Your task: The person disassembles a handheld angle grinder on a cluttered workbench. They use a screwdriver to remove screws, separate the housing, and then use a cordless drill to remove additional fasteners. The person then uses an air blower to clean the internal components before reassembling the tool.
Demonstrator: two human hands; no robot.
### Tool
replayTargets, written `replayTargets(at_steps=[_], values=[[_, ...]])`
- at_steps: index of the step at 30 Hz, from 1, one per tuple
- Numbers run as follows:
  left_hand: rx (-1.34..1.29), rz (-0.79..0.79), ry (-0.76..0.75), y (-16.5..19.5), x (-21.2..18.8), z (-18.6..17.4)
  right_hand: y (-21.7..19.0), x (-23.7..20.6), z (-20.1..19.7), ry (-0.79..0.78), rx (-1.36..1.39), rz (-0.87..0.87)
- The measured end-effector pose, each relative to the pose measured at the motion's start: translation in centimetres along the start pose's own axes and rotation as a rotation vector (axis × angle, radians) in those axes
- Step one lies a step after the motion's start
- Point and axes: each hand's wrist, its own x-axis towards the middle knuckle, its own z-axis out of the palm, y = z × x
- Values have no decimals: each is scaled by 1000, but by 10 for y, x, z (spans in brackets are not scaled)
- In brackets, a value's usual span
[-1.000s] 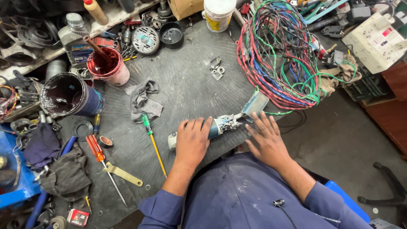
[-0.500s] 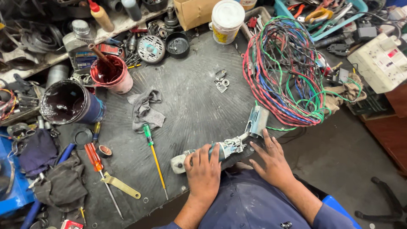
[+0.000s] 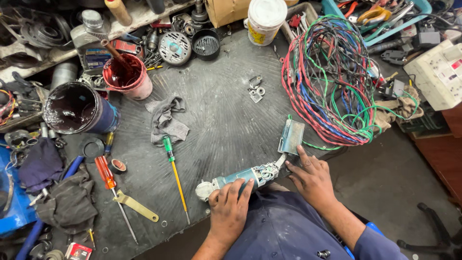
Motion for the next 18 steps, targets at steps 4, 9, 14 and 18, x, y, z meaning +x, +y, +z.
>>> replayTargets(at_steps=[4, 9, 14, 18], values=[[-10, 3, 4, -3, 1, 3, -1, 1, 2, 37, 24, -1], [-51, -7, 1, -7, 5, 4, -4, 0, 7, 64, 3, 44], [-42, 2, 5, -11, 11, 4, -6, 0, 11, 79, -25, 32], [-57, 2, 10, -12, 18, 1, -6, 2, 9, 71, -10, 35]])
